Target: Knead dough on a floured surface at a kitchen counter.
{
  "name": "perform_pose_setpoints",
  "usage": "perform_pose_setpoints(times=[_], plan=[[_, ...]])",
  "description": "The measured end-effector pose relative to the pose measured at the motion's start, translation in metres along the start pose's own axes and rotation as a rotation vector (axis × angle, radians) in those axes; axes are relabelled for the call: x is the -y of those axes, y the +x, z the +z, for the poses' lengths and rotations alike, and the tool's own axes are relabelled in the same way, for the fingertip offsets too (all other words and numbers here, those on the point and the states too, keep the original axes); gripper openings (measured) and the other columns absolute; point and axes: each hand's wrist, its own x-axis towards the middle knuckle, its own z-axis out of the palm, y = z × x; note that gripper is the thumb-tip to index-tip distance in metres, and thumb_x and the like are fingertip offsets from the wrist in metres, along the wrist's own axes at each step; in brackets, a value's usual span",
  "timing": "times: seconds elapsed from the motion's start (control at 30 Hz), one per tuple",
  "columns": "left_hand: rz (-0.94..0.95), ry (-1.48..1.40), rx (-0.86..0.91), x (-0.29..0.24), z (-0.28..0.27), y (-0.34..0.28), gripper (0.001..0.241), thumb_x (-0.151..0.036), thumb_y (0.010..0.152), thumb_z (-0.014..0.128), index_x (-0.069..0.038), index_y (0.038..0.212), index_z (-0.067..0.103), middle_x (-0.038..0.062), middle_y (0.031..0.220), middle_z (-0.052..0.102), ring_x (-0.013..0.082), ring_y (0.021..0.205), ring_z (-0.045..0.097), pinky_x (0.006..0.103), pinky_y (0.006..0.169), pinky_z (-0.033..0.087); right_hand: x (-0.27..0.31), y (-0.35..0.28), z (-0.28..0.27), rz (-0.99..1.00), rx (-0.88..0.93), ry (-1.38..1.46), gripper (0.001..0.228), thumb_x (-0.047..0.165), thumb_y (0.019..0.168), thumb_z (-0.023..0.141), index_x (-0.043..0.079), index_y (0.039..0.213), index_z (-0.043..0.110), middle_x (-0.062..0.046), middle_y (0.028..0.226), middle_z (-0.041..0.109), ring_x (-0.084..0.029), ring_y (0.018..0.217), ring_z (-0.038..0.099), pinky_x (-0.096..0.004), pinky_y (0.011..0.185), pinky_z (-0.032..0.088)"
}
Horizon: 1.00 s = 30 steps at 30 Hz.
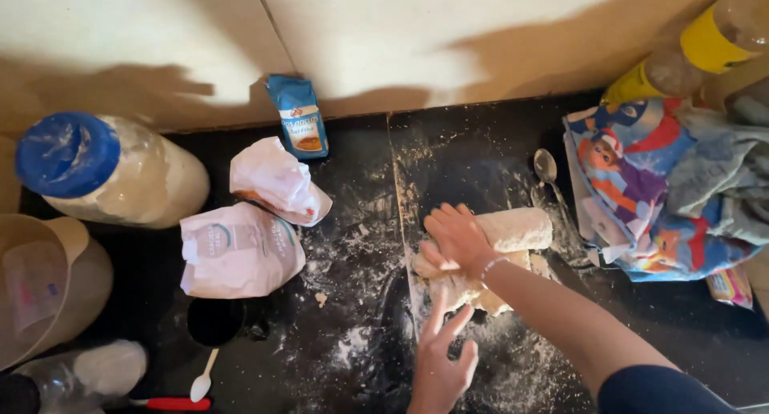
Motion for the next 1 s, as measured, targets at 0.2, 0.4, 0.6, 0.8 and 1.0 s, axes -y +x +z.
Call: perform_pose_setpoints(times=[0.2,0.4,0.6,0.8,1.0], plan=[[0.120,0.166,-0.322,0.079,0.033,0.015,0.055,-0.015,0.086,0.067,-0.010,0.140,0.060,0.025,0.159,0.040,0.0404,0.143,0.044,0.0452,0.112,0.037,-0.008,0.036,-0.021,0.203,0.032,0.261,0.041,0.047,0.099,0.042,0.009,0.094,0.057,-0.015,0.108,0.064,-0.041,0.119,0.053,-0.059,0.104,0.035],[-0.089,0.652,0.010,-0.012,-0.006,0.053,0.118,-0.026,0.082,0.094,-0.020,0.164,0.009,0.016,0.172,-0.008,0.0350,0.156,0.013,0.0682,0.118,0.013,0.018,-0.029,-0.043,0.066,-0.219,0.949,0.040,0.039,0.107,0.041,0.013,0.077,0.046,0.000,0.071,0.045,-0.012,0.063,0.041,-0.033,0.063,0.031],[0.083,0.717,0.088,0.010,0.027,0.072,0.118,-0.027,0.066,0.092,-0.029,0.162,0.024,0.016,0.150,0.045,0.0407,0.135,0.050,0.0580,0.109,0.042,-0.051,-0.106,-0.041,0.606,-0.761,0.906,0.027,0.030,0.098,0.061,0.013,0.082,0.074,-0.012,0.079,0.071,-0.024,0.081,0.067,-0.033,0.081,0.050],[-0.034,0.750,0.063,0.005,0.062,0.030,0.094,-0.031,0.085,0.081,-0.025,0.160,0.025,0.025,0.158,0.028,0.0324,0.137,0.041,0.0421,0.107,0.045,-0.093,-0.078,-0.037,0.834,-0.080,0.661,0.057,0.046,0.102,0.044,0.014,0.055,0.042,0.001,0.051,0.035,-0.014,0.047,0.032,-0.033,0.054,0.028],[-0.174,0.854,-0.249,0.018,0.114,0.017,0.128,-0.064,0.063,0.099,-0.009,0.156,0.030,0.012,0.120,0.060,0.0286,0.103,0.061,0.0489,0.086,0.047,0.019,-0.104,-0.065,0.671,-0.172,0.644,0.047,0.023,0.103,0.051,0.016,0.057,0.048,0.008,0.047,0.040,-0.003,0.041,0.030,-0.017,0.040,0.024]])
